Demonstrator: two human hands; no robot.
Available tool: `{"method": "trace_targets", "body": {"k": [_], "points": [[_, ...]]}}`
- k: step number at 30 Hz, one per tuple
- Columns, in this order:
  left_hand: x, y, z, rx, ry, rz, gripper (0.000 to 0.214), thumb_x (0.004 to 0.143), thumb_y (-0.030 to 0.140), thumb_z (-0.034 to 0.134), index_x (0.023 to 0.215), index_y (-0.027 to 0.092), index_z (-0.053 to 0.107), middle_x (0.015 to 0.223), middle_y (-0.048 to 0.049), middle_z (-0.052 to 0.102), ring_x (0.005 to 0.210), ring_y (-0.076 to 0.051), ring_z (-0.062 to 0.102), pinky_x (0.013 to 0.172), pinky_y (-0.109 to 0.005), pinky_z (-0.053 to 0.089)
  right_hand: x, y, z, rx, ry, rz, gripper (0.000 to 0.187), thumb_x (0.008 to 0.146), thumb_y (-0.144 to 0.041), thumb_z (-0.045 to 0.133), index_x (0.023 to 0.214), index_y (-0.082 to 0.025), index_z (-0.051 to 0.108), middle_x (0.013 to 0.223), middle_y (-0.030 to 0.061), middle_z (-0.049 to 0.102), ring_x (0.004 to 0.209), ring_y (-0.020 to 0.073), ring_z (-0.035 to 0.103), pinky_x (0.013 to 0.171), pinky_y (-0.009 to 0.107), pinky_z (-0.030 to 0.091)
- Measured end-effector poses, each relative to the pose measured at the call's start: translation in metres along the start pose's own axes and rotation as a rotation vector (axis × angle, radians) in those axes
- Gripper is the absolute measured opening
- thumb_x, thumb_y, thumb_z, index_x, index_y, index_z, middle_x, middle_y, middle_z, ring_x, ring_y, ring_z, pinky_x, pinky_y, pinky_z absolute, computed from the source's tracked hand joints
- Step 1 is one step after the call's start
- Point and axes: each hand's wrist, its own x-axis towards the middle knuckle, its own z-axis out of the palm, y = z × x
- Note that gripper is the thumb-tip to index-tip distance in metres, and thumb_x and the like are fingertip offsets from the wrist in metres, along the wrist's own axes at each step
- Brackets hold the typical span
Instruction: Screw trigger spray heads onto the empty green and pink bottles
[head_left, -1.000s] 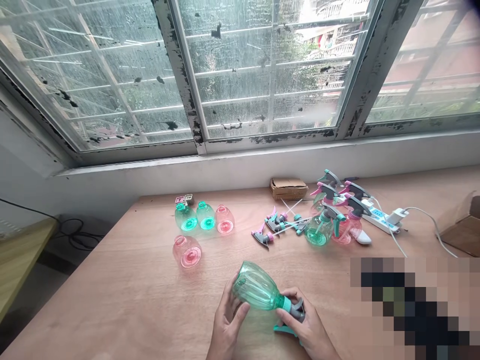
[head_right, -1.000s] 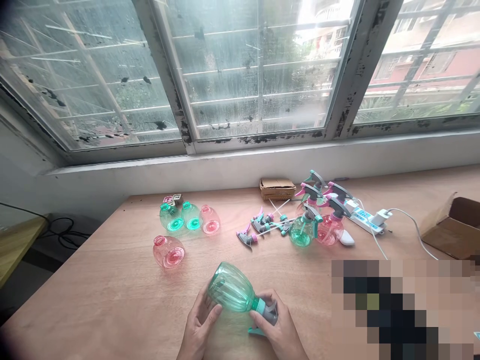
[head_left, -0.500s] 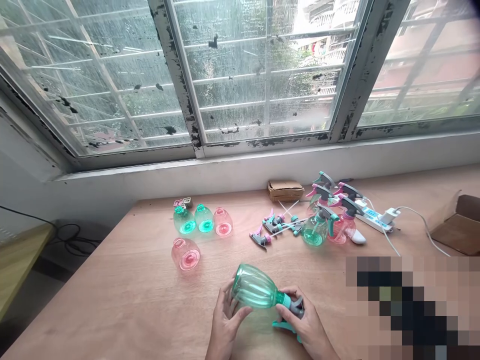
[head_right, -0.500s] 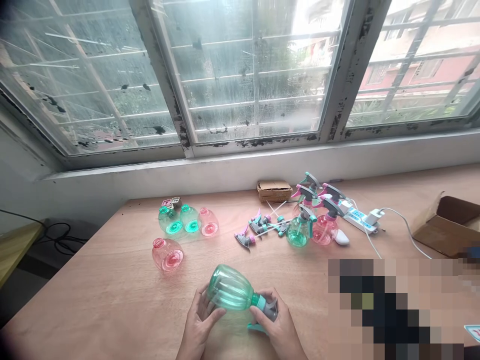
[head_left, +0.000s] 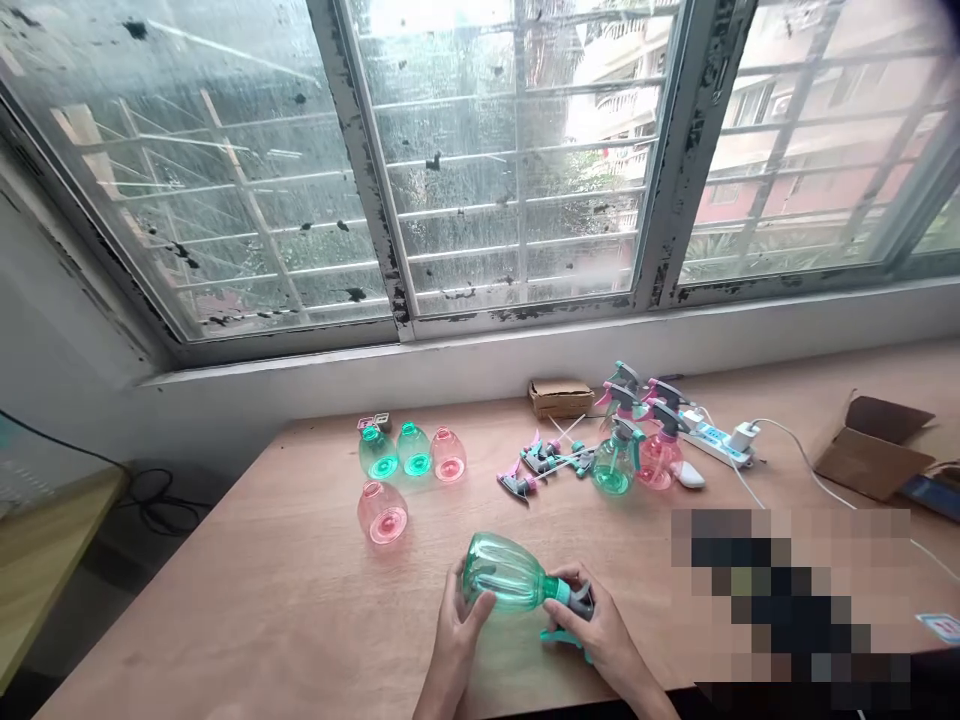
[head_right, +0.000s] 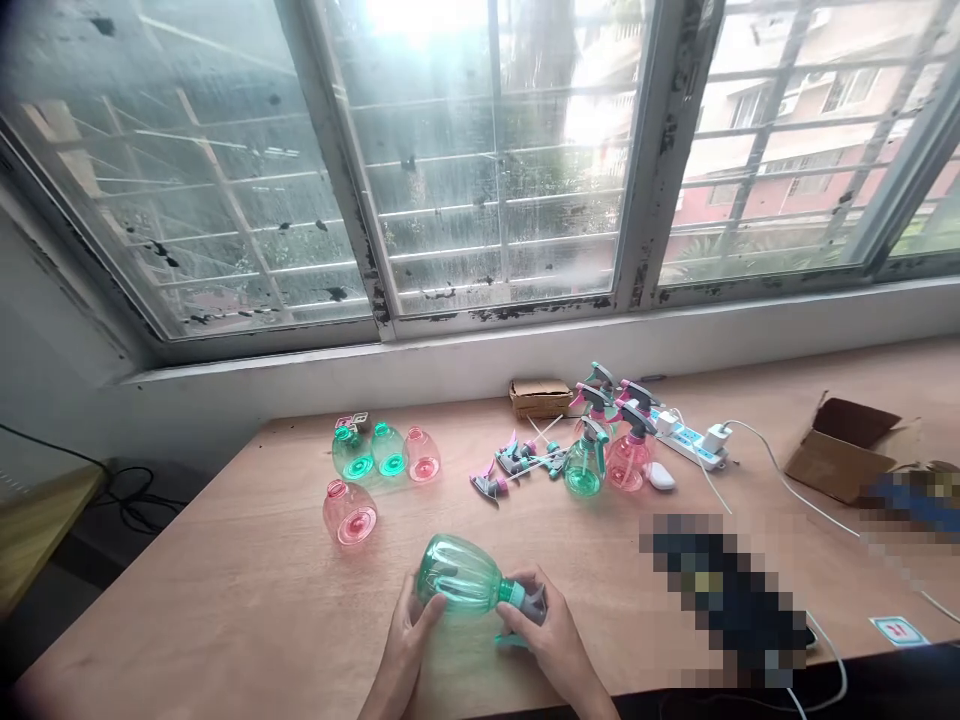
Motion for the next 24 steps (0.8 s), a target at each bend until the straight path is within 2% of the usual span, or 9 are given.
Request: {"method": "trace_targets", "body": {"k": [4,7,13,17,20,24], "points": [[-0.002,0.016,0.005,0.031,-0.095,0.05,0.056,0.077,0.051,0.087,0.123,0.022,0.076,0.136,-0.0134,0.075,0.138,-0.041,0.06,0.118,-0.05,0.045,0.005,0.003,-0.002,-0.008,0.036,-0.035,0.049,0.08,-0.056,0.089,0.101,-0.018,0.067,0.07,-0.0013,0.067,0.06,0.0206,0.068,0.06,0.034,0.059],[-0.006,0.018,0.005,0.034,-0.128,0.073,0.055,0.074,0.05,0.089,0.12,0.022,0.079,0.137,-0.0142,0.074,0.137,-0.042,0.061,0.118,-0.052,0.046,0.008,0.003,-0.004,-0.018,0.043,-0.049,0.049,0.081,-0.057,0.088,0.101,-0.018,0.066,0.072,-0.0008,0.068,0.06,0.0204,0.069,0.06,0.033,0.058],[-0.013,0.0,0.005,0.032,-0.047,0.11,0.066,0.08,0.054,0.084,0.135,0.021,0.067,0.145,-0.016,0.068,0.14,-0.038,0.059,0.116,-0.046,0.047,0.006,0.005,-0.004,-0.02,-0.026,-0.041,0.047,0.079,-0.053,0.091,0.099,-0.019,0.065,0.072,-0.0019,0.07,0.06,0.0197,0.07,0.061,0.03,0.056],[-0.01,-0.011,0.006,0.043,0.039,0.108,0.076,0.075,0.058,0.086,0.134,0.018,0.062,0.128,-0.0189,0.075,0.121,-0.04,0.071,0.104,-0.049,0.056,0.004,0.003,-0.007,-0.008,-0.101,-0.01,0.046,0.078,-0.05,0.092,0.097,-0.019,0.064,0.069,-0.0019,0.071,0.058,0.0205,0.071,0.057,0.03,0.055],[-0.007,-0.01,0.006,0.049,0.022,0.123,0.068,0.073,0.049,0.09,0.129,0.018,0.066,0.123,-0.016,0.077,0.12,-0.037,0.072,0.105,-0.047,0.055,0.004,0.0,-0.008,0.004,-0.125,-0.006,0.045,0.078,-0.048,0.093,0.096,-0.019,0.064,0.071,-0.0017,0.071,0.06,0.0206,0.071,0.058,0.03,0.056],[-0.004,-0.008,0.005,0.03,-0.049,0.124,0.072,0.071,0.04,0.092,0.136,0.022,0.065,0.137,-0.0146,0.072,0.129,-0.037,0.068,0.11,-0.047,0.053,0.006,-0.002,-0.007,0.035,-0.085,-0.027,0.046,0.079,-0.05,0.092,0.098,-0.019,0.063,0.075,-0.0036,0.068,0.061,0.0193,0.072,0.06,0.03,0.057]]}}
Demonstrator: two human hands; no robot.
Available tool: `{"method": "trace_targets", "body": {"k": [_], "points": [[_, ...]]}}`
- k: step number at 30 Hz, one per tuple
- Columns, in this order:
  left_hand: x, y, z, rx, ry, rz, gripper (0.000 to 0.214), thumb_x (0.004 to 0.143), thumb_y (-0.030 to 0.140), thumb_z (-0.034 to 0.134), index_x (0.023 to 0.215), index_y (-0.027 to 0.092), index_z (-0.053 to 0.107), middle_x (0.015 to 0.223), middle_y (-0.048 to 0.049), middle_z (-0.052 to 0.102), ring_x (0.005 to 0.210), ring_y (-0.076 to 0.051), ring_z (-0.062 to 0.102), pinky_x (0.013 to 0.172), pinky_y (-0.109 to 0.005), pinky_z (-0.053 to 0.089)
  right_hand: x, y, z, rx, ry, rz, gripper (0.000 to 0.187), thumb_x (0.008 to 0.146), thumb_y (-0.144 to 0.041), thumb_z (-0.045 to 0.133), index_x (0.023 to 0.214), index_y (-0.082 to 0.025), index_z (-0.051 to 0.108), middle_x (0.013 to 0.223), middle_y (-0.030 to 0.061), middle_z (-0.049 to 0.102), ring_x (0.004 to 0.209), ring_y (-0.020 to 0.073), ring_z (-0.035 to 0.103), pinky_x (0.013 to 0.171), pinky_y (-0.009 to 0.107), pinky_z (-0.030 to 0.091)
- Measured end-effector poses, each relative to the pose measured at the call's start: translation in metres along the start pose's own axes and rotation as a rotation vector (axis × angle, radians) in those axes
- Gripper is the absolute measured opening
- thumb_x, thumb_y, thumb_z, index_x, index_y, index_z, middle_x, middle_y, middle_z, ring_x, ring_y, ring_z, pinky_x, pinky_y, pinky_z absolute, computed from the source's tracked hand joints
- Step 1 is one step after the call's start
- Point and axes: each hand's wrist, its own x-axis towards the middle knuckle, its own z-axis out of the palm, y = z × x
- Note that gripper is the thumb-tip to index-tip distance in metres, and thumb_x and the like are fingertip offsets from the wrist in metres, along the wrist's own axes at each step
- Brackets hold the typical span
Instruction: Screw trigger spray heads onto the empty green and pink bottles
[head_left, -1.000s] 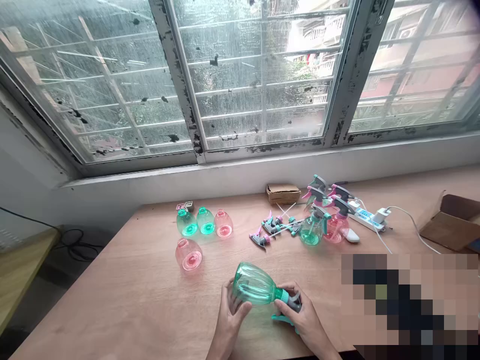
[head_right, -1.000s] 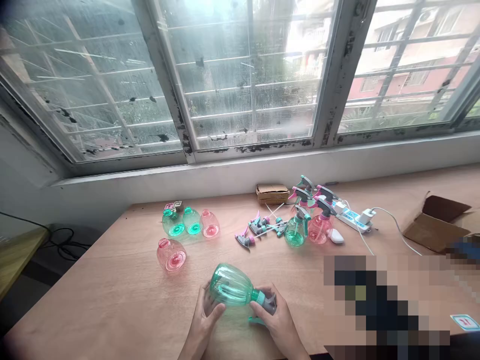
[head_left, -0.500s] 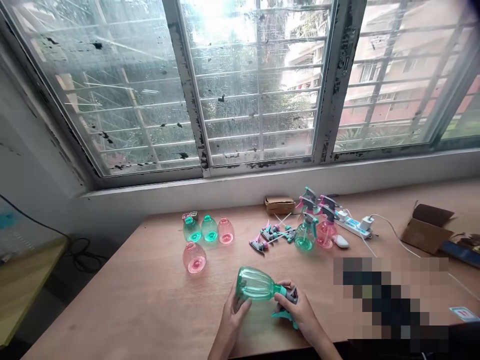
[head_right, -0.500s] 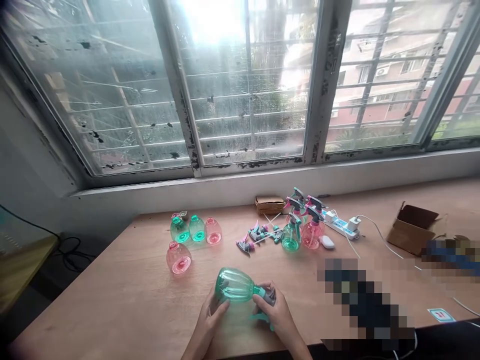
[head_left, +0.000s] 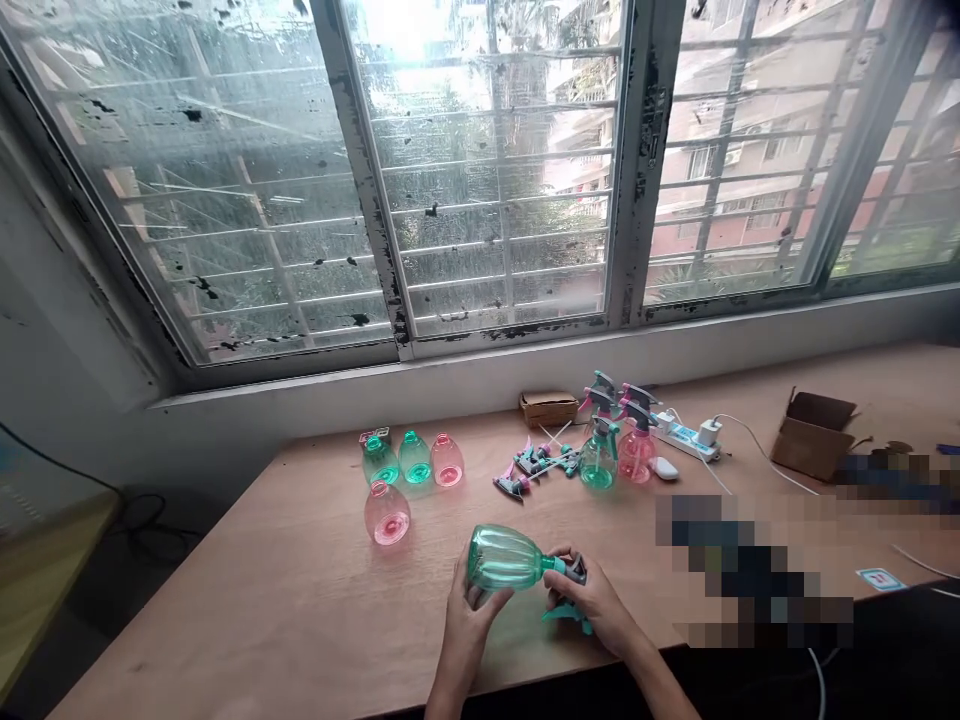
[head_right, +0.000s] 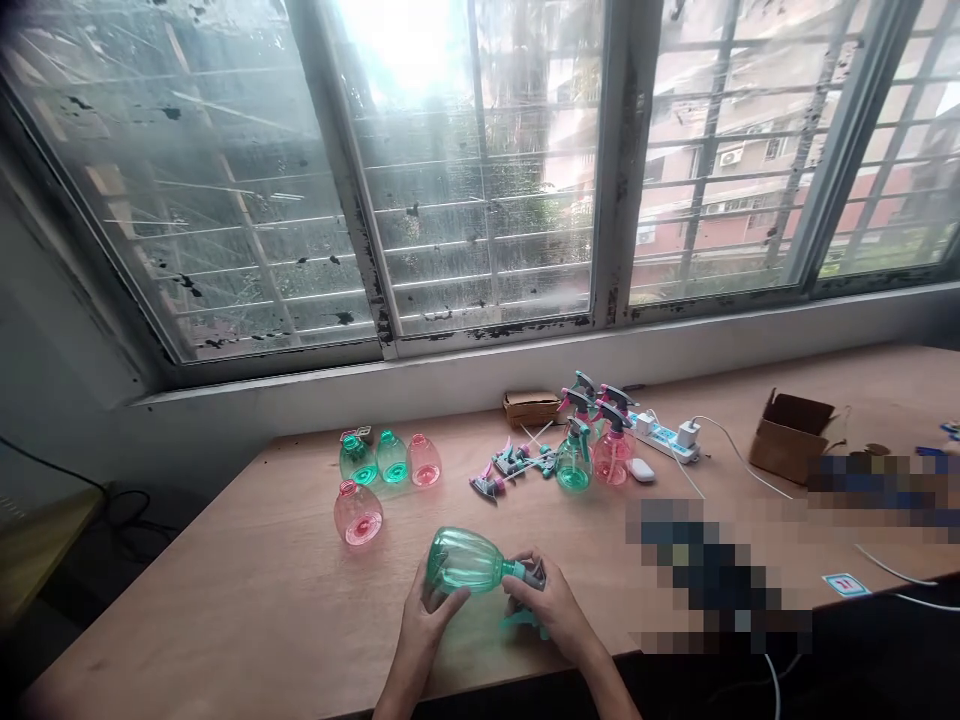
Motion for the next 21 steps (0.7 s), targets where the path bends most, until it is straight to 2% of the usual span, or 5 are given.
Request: {"method": "trace_targets", "body": {"k": [2,5,13,16,21], "points": [[0.001,-0.001,0.0,-0.013,-0.026,-0.006,0.08,0.069,0.037,0.093,0.141,0.023,0.061,0.143,-0.0145,0.068,0.131,-0.038,0.066,0.111,-0.048,0.053,0.001,-0.001,0.0,0.008,0.014,-0.01,0.048,0.079,-0.052,0.091,0.099,-0.02,0.063,0.075,-0.0035,0.067,0.06,0.0196,0.072,0.061,0.032,0.057],[0.001,-0.003,0.0,-0.028,-0.041,-0.007,0.086,0.068,0.034,0.094,0.144,0.024,0.057,0.143,-0.0139,0.069,0.132,-0.037,0.066,0.112,-0.048,0.052,0.002,-0.002,-0.001,0.0,0.011,-0.017,0.049,0.077,-0.053,0.093,0.098,-0.02,0.063,0.074,-0.0021,0.069,0.059,0.0206,0.071,0.061,0.033,0.058],[-0.002,0.001,0.012,-0.025,0.072,-0.003,0.058,0.077,0.044,0.088,0.124,0.02,0.065,0.121,-0.0116,0.077,0.12,-0.036,0.072,0.107,-0.047,0.054,0.0,-0.003,-0.002,-0.042,0.043,-0.033,0.053,0.075,-0.057,0.092,0.099,-0.02,0.063,0.069,-0.0005,0.072,0.06,0.0215,0.071,0.063,0.033,0.057],[-0.003,0.007,0.018,-0.039,0.077,0.001,0.06,0.073,0.041,0.091,0.124,0.021,0.067,0.125,-0.0103,0.077,0.123,-0.035,0.071,0.107,-0.044,0.053,-0.001,-0.005,-0.001,-0.047,0.066,-0.049,0.053,0.077,-0.057,0.091,0.101,-0.019,0.064,0.07,-0.0005,0.072,0.062,0.0211,0.071,0.064,0.033,0.058],[-0.012,0.017,0.028,-0.068,0.095,0.005,0.064,0.074,0.042,0.089,0.13,0.022,0.066,0.127,-0.0108,0.077,0.122,-0.033,0.072,0.107,-0.042,0.054,-0.001,-0.006,0.002,-0.04,0.114,-0.056,0.053,0.076,-0.058,0.091,0.099,-0.018,0.065,0.075,-0.0012,0.069,0.061,0.021,0.071,0.062,0.034,0.061]]}}
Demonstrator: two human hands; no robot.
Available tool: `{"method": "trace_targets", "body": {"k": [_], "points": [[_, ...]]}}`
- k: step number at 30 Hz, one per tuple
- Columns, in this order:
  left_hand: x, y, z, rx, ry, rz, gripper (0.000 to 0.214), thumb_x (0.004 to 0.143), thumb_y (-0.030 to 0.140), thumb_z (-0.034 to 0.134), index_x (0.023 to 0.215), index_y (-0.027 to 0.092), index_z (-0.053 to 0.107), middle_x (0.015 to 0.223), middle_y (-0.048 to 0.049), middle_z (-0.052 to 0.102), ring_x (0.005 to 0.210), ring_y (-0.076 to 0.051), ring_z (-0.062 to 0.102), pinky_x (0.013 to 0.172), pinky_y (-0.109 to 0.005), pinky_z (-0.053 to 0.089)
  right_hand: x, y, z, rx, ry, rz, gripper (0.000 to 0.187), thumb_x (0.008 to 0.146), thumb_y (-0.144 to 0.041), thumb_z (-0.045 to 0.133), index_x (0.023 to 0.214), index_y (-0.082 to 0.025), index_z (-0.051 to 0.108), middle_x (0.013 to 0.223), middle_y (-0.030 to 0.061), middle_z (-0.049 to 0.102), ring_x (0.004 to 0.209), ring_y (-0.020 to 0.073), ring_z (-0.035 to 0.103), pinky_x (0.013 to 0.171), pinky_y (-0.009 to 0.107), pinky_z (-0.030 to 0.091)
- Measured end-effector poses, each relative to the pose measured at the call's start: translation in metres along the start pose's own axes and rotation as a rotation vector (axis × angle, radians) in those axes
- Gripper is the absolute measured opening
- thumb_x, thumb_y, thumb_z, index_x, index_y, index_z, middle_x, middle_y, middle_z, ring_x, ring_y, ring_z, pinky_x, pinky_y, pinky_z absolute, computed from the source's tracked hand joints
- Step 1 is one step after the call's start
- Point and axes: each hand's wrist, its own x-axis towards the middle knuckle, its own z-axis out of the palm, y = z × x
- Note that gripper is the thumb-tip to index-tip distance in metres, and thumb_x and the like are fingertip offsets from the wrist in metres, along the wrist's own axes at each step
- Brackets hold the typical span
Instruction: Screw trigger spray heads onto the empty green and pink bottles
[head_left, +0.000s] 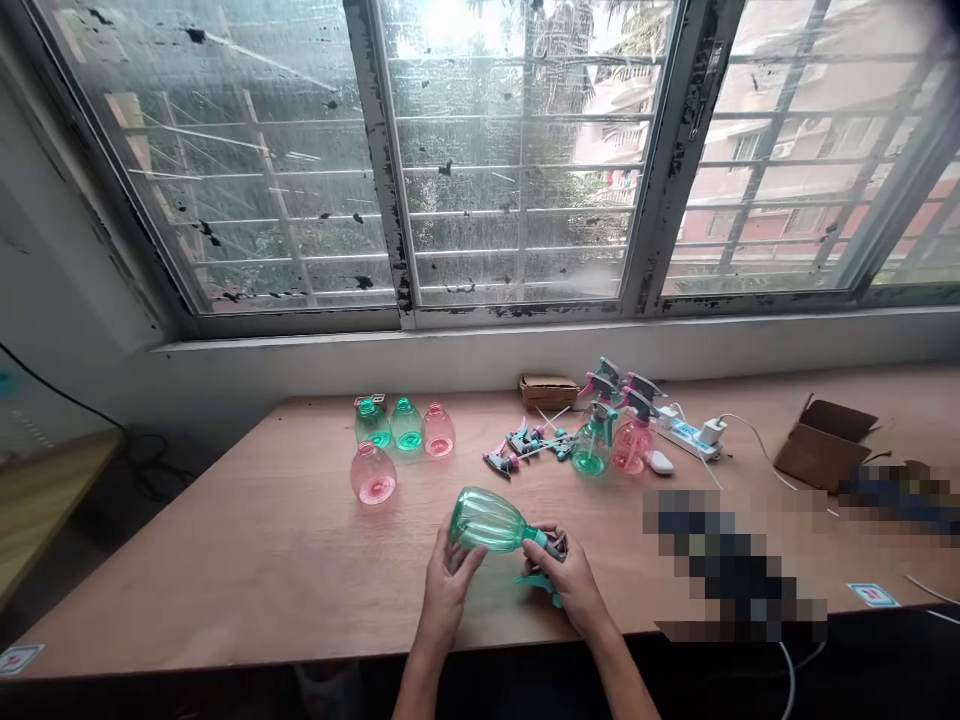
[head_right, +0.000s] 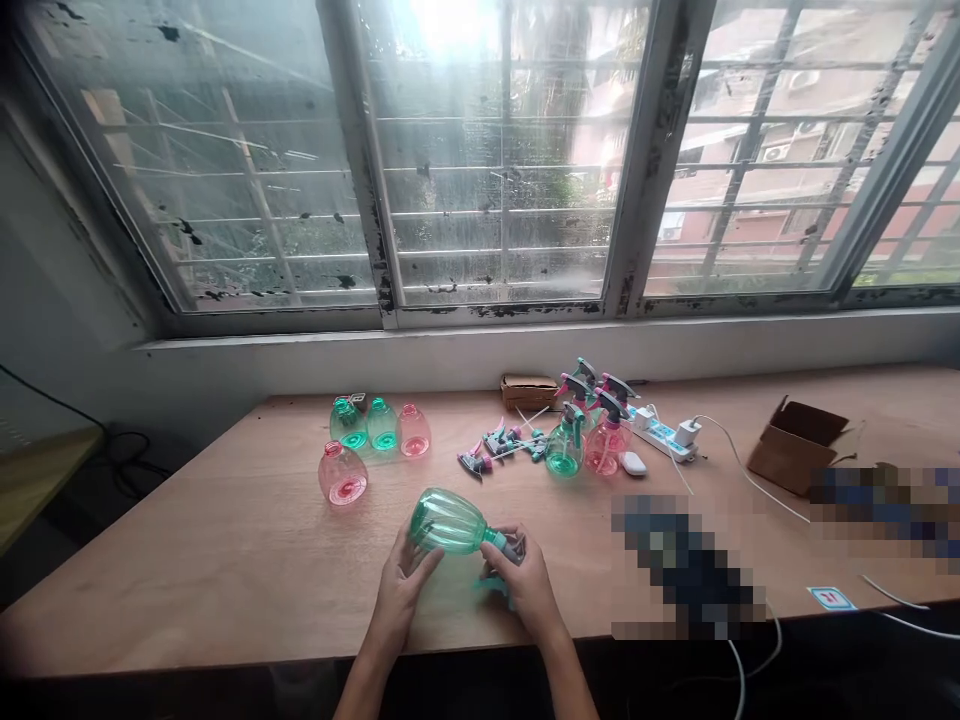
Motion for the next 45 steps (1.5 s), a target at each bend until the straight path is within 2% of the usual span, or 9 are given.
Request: {"method": "trace_targets", "body": {"k": [6,11,16,19,25,29,32,40,45], "points": [[0.001,-0.014,0.004,0.036,0.232,-0.002,0.063,0.079,0.062,0.08,0.123,0.02,0.063,0.114,-0.0103,0.075,0.115,-0.034,0.071,0.103,-0.043,0.053,-0.012,0.008,0.02,-0.01,0.02,0.011,0.048,0.076,-0.054,0.092,0.098,-0.018,0.068,0.075,-0.0006,0.069,0.061,0.0212,0.071,0.061,0.035,0.062],[0.007,-0.032,0.001,0.042,0.379,-0.05,0.067,0.079,0.058,0.083,0.128,0.024,0.053,0.113,-0.0084,0.071,0.107,-0.032,0.071,0.093,-0.043,0.056,-0.017,0.016,0.033,-0.021,0.012,0.04,0.045,0.078,-0.053,0.092,0.097,-0.019,0.069,0.081,-0.0001,0.07,0.063,0.0214,0.071,0.06,0.037,0.065],[0.006,-0.032,-0.008,0.013,0.345,-0.069,0.073,0.076,0.056,0.086,0.132,0.022,0.053,0.118,-0.011,0.073,0.115,-0.036,0.071,0.097,-0.045,0.057,-0.011,0.017,0.029,-0.038,-0.012,0.078,0.043,0.079,-0.051,0.092,0.097,-0.02,0.068,0.072,-0.0018,0.07,0.06,0.0215,0.071,0.06,0.035,0.062],[0.008,-0.029,-0.019,0.016,0.299,-0.051,0.079,0.069,0.055,0.091,0.133,0.022,0.059,0.128,-0.0133,0.072,0.13,-0.04,0.064,0.11,-0.048,0.05,-0.007,0.017,0.028,-0.049,-0.012,0.096,0.042,0.08,-0.051,0.091,0.098,-0.02,0.069,0.073,-0.0011,0.071,0.061,0.022,0.072,0.061,0.035,0.062],[0.003,-0.023,-0.029,0.019,0.089,-0.067,0.078,0.085,0.052,0.079,0.151,0.03,0.044,0.161,-0.0106,0.052,0.156,-0.033,0.038,0.125,-0.043,0.035,-0.009,0.02,0.029,-0.081,0.035,0.063,0.039,0.083,-0.052,0.089,0.099,-0.021,0.071,0.077,0.0002,0.071,0.065,0.0223,0.071,0.062,0.036,0.064],[0.0,-0.022,-0.019,0.024,0.206,-0.054,0.073,0.082,0.061,0.077,0.14,0.025,0.052,0.137,-0.0127,0.07,0.134,-0.036,0.062,0.108,-0.042,0.051,-0.011,0.02,0.027,-0.126,-0.001,0.067,0.039,0.084,-0.052,0.088,0.101,-0.02,0.072,0.08,0.0018,0.071,0.069,0.0231,0.071,0.064,0.038,0.067],[0.001,-0.022,-0.014,0.053,0.326,-0.052,0.069,0.077,0.062,0.083,0.127,0.023,0.056,0.119,-0.0116,0.073,0.119,-0.036,0.069,0.1,-0.043,0.055,-0.011,0.017,0.028,-0.145,-0.022,0.074,0.039,0.083,-0.052,0.088,0.1,-0.02,0.073,0.081,0.0023,0.071,0.069,0.023,0.071,0.065,0.039,0.067],[0.0,-0.014,-0.018,0.01,0.228,-0.074,0.071,0.087,0.052,0.078,0.149,0.03,0.051,0.158,-0.0081,0.056,0.153,-0.032,0.044,0.124,-0.039,0.038,-0.012,0.012,0.031,-0.135,0.005,0.103,0.042,0.081,-0.055,0.089,0.098,-0.02,0.073,0.077,0.0019,0.07,0.068,0.0241,0.07,0.065,0.041,0.068],[-0.002,-0.02,-0.014,-0.044,0.203,-0.053,0.072,0.089,0.049,0.076,0.153,0.03,0.048,0.16,-0.0085,0.056,0.153,-0.033,0.045,0.123,-0.042,0.039,-0.014,0.013,0.032,-0.139,0.036,0.105,0.043,0.078,-0.056,0.09,0.099,-0.022,0.074,0.078,0.0016,0.07,0.067,0.024,0.07,0.064,0.039,0.068]]}}
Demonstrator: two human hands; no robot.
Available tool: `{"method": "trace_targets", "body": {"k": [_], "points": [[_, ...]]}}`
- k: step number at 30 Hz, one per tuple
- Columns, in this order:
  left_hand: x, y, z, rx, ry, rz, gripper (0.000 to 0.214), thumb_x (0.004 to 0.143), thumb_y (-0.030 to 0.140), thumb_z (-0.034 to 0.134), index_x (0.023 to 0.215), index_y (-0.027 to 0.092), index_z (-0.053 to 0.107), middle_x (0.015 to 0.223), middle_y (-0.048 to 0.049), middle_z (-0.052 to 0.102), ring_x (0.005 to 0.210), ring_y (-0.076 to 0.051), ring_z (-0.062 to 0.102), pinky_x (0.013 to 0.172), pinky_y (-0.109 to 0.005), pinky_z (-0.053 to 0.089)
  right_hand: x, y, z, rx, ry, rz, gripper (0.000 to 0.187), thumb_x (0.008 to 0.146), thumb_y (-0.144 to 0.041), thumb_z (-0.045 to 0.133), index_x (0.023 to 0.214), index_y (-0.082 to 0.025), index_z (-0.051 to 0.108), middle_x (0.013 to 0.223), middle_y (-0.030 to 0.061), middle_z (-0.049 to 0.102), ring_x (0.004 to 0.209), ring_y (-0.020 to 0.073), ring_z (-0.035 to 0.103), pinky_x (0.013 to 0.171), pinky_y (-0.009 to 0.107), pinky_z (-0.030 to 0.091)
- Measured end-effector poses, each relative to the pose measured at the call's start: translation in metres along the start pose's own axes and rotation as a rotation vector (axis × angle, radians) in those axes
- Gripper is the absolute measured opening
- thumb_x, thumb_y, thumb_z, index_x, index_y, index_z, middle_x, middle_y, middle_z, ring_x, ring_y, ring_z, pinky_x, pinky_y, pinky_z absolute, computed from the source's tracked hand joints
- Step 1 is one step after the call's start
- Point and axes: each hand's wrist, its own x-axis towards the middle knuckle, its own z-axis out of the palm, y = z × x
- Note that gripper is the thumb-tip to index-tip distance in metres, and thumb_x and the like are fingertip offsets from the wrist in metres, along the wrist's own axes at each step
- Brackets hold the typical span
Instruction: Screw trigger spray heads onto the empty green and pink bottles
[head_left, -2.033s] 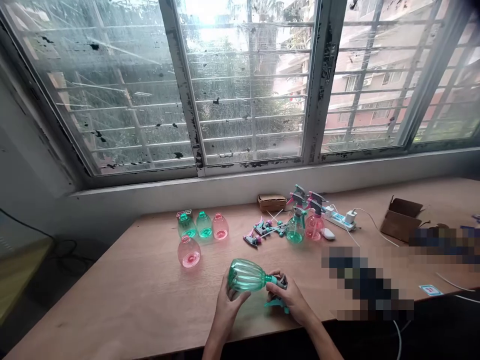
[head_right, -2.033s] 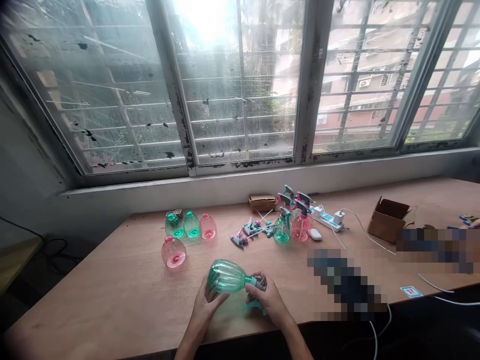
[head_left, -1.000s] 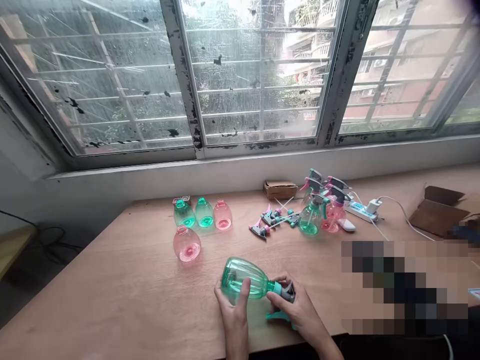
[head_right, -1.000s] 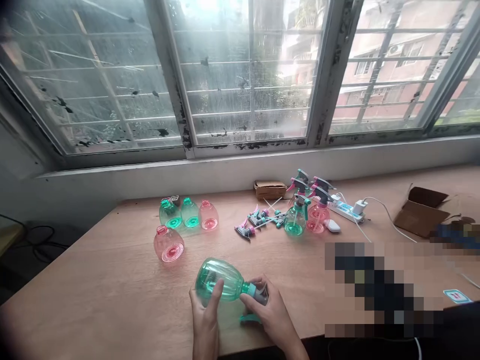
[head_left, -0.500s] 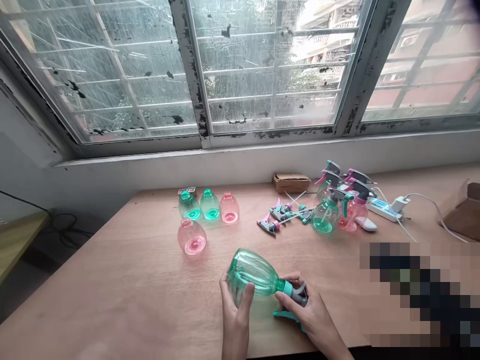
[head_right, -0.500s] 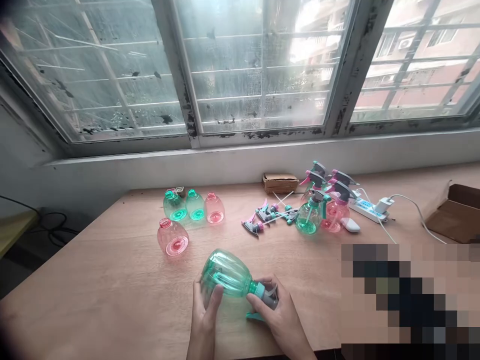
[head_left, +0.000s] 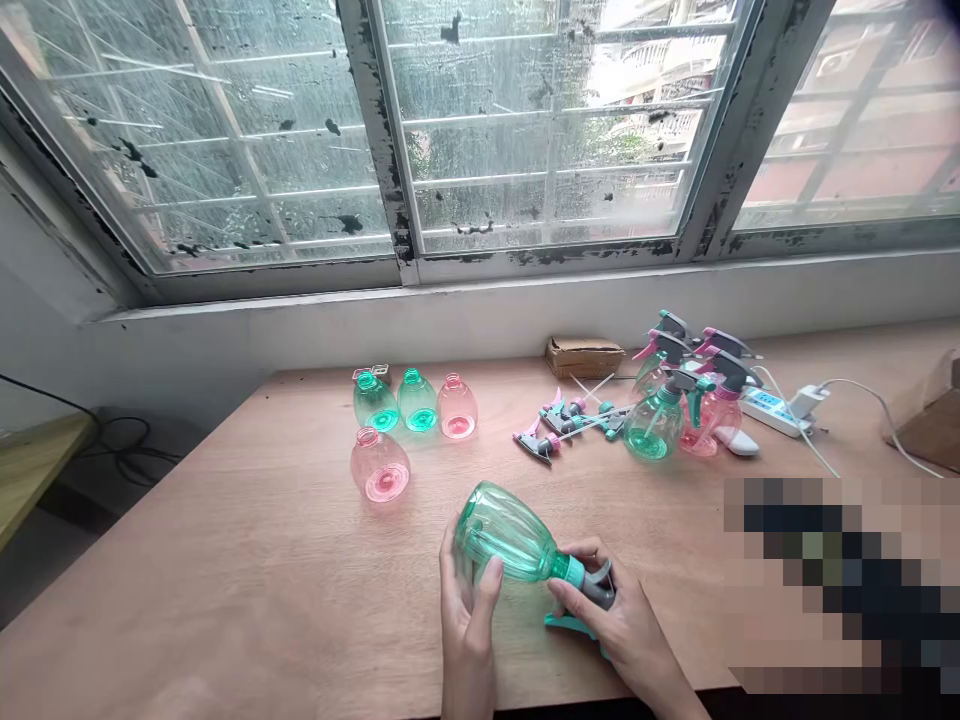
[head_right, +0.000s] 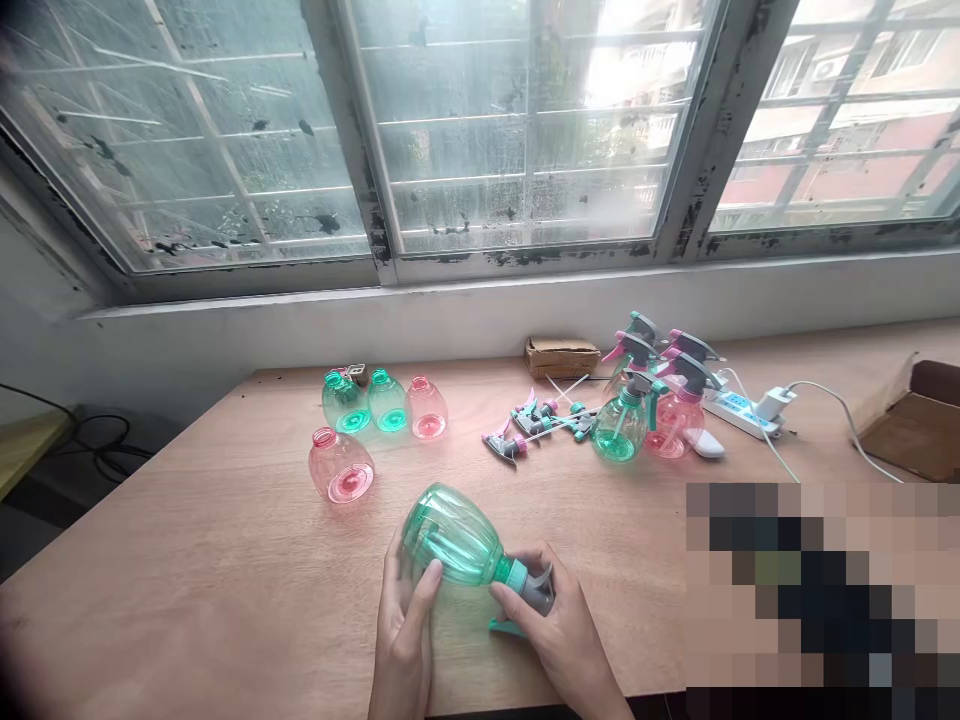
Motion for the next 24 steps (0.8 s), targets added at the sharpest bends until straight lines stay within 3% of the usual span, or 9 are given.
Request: {"method": "trace_targets", "body": {"k": [3,6,12,16,20,24], "points": [[0.002,-0.011,0.003,0.019,0.069,0.01,0.091,0.079,0.051,0.086,0.155,0.027,0.043,0.151,-0.0138,0.062,0.144,-0.039,0.054,0.113,-0.044,0.051,-0.001,0.001,0.001,0.003,-0.008,0.009,0.044,0.076,-0.056,0.091,0.098,-0.022,0.075,0.082,0.0023,0.071,0.067,0.024,0.071,0.064,0.039,0.069],[0.004,-0.017,0.004,0.032,0.143,0.01,0.102,0.072,0.049,0.092,0.156,0.027,0.038,0.154,-0.0154,0.059,0.145,-0.04,0.054,0.112,-0.044,0.052,-0.002,0.001,0.001,0.005,-0.022,0.013,0.043,0.077,-0.055,0.091,0.098,-0.021,0.075,0.082,0.0023,0.071,0.067,0.0236,0.071,0.064,0.039,0.068],[-0.004,-0.009,0.007,0.004,0.011,-0.019,0.095,0.082,0.048,0.083,0.161,0.028,0.034,0.16,-0.0143,0.054,0.15,-0.037,0.048,0.123,-0.047,0.039,0.002,0.003,-0.005,0.057,-0.026,0.016,0.04,0.082,-0.051,0.09,0.101,-0.021,0.072,0.076,0.0018,0.071,0.066,0.0235,0.071,0.063,0.038,0.066],[-0.007,-0.009,0.009,-0.082,0.0,-0.034,0.098,0.085,0.047,0.08,0.165,0.034,0.026,0.167,-0.0089,0.046,0.158,-0.033,0.037,0.128,-0.045,0.032,0.003,0.004,-0.005,0.071,-0.017,0.013,0.039,0.082,-0.051,0.089,0.1,-0.022,0.071,0.076,0.001,0.071,0.065,0.023,0.071,0.062,0.037,0.066],[-0.005,-0.008,0.007,-0.137,-0.001,-0.043,0.084,0.088,0.055,0.075,0.159,0.032,0.037,0.158,-0.0102,0.056,0.152,-0.034,0.046,0.123,-0.044,0.039,0.0,0.006,0.0,0.038,0.009,-0.008,0.041,0.079,-0.054,0.091,0.099,-0.021,0.075,0.082,0.0018,0.071,0.069,0.0231,0.07,0.065,0.038,0.068],[-0.004,0.001,0.008,-0.073,0.122,-0.136,0.078,0.082,0.059,0.082,0.144,0.025,0.049,0.132,-0.0126,0.072,0.131,-0.036,0.066,0.109,-0.044,0.051,-0.003,0.004,0.004,-0.009,-0.01,-0.051,0.041,0.08,-0.054,0.09,0.097,-0.019,0.078,0.085,0.0039,0.072,0.074,0.0241,0.07,0.068,0.038,0.067]]}}
